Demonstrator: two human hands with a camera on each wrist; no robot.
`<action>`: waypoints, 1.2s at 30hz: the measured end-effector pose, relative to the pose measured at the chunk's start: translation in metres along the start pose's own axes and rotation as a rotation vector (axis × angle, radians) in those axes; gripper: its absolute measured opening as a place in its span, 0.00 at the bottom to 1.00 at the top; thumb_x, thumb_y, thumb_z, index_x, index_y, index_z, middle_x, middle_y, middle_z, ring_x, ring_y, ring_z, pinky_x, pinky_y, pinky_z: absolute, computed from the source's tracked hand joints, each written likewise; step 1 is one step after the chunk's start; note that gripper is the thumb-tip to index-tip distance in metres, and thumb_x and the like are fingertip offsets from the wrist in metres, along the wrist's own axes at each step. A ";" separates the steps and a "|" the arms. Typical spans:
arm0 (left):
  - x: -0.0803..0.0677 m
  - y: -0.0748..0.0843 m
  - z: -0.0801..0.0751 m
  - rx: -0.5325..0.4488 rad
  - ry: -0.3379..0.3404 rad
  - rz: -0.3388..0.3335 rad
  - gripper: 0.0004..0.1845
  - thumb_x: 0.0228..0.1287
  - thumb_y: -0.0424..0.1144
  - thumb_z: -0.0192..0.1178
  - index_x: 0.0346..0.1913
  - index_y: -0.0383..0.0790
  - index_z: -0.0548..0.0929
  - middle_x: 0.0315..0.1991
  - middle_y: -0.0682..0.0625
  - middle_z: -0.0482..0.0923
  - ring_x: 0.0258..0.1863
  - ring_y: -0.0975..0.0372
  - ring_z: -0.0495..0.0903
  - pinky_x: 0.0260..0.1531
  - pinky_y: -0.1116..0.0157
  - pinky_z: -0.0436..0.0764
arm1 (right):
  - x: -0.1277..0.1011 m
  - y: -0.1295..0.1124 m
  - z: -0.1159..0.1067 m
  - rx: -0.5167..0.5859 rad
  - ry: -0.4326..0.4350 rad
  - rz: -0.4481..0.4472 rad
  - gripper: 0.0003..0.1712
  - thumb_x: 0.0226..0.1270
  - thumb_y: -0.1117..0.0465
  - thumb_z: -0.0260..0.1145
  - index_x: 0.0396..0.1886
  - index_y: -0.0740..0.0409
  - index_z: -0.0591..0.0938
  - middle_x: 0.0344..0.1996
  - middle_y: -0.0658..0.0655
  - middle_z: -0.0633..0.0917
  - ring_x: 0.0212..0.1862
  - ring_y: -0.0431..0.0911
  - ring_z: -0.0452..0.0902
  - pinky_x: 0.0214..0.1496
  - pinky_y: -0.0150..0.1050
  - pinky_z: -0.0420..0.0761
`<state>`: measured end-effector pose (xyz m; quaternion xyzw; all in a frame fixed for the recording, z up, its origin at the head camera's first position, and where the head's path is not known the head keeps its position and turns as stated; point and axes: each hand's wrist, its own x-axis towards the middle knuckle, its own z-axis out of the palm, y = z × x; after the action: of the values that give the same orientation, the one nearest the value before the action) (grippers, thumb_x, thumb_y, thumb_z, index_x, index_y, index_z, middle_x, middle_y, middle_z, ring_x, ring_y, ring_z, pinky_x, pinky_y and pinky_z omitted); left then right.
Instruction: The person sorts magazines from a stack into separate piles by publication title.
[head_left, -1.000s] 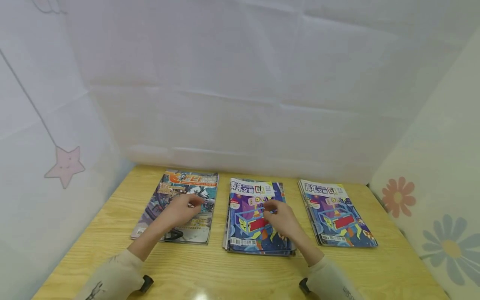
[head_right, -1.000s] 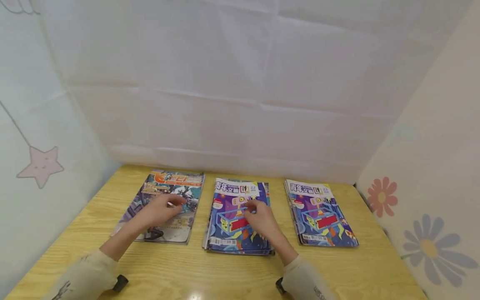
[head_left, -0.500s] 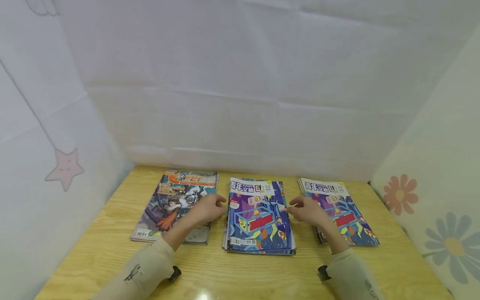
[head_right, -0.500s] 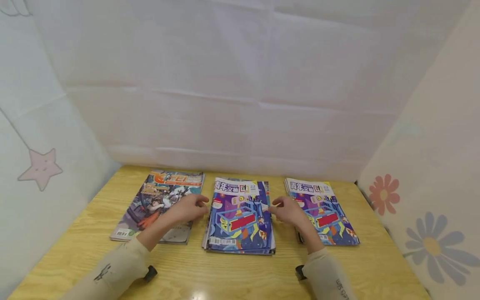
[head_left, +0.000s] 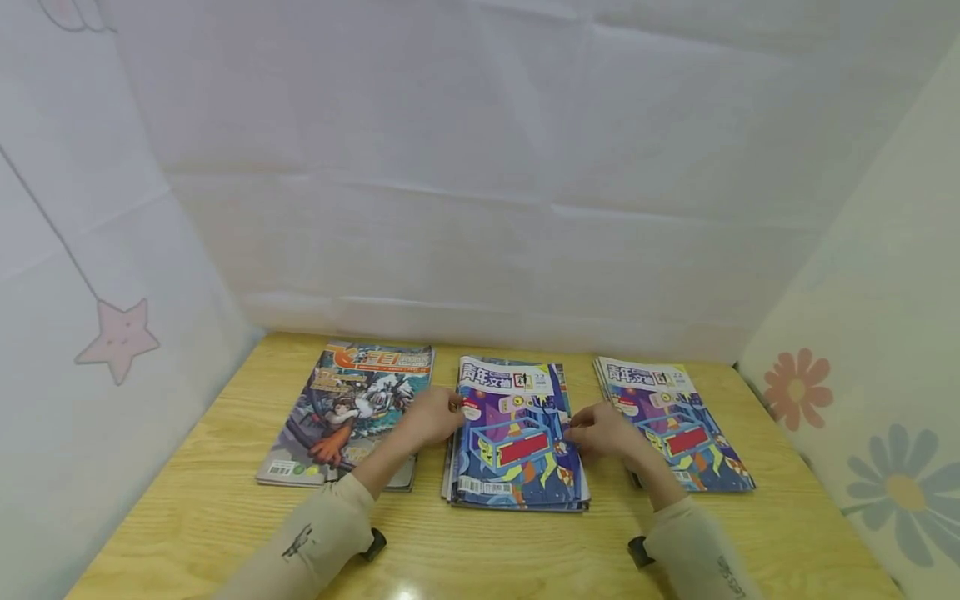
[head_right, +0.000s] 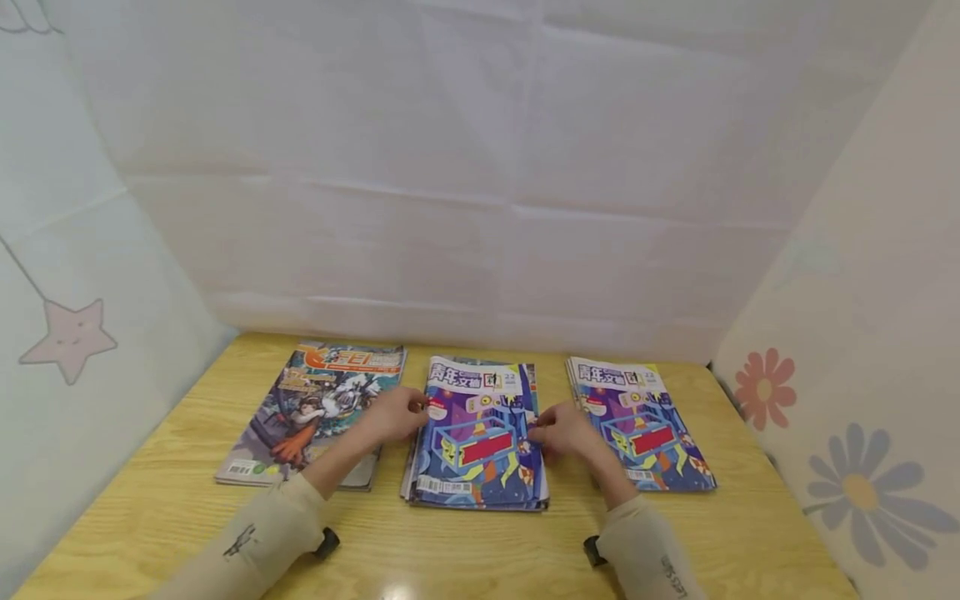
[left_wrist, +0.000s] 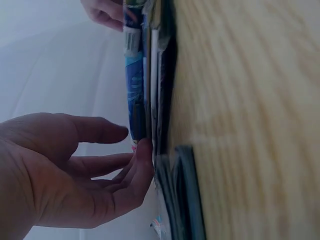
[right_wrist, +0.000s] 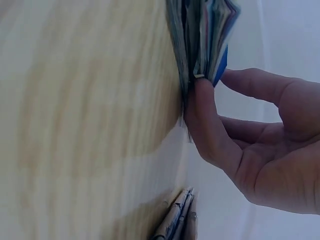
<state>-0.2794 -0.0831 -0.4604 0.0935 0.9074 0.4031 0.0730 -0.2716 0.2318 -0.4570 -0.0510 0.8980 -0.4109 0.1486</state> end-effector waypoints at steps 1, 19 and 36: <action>0.001 0.001 0.001 0.005 0.017 0.009 0.18 0.68 0.31 0.59 0.58 0.28 0.83 0.20 0.51 0.70 0.14 0.64 0.62 0.15 0.68 0.64 | 0.001 0.000 0.000 -0.006 0.001 0.004 0.22 0.71 0.62 0.69 0.57 0.74 0.81 0.40 0.58 0.85 0.37 0.49 0.84 0.40 0.47 0.86; 0.007 -0.002 0.011 -0.496 0.075 -0.144 0.21 0.70 0.30 0.60 0.63 0.28 0.75 0.41 0.41 0.79 0.32 0.53 0.81 0.34 0.57 0.85 | 0.005 0.001 0.004 0.066 0.060 0.034 0.19 0.66 0.66 0.72 0.51 0.72 0.79 0.34 0.59 0.84 0.32 0.50 0.83 0.36 0.47 0.86; 0.006 0.004 0.014 -0.745 -0.081 -0.106 0.29 0.68 0.29 0.63 0.69 0.37 0.67 0.60 0.33 0.72 0.46 0.49 0.83 0.43 0.52 0.85 | 0.000 0.001 -0.003 0.165 -0.023 0.030 0.18 0.67 0.72 0.65 0.55 0.76 0.78 0.37 0.62 0.84 0.35 0.53 0.84 0.39 0.47 0.86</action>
<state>-0.2825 -0.0695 -0.4671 0.0292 0.6985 0.6972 0.1588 -0.2730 0.2348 -0.4560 -0.0301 0.8600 -0.4805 0.1689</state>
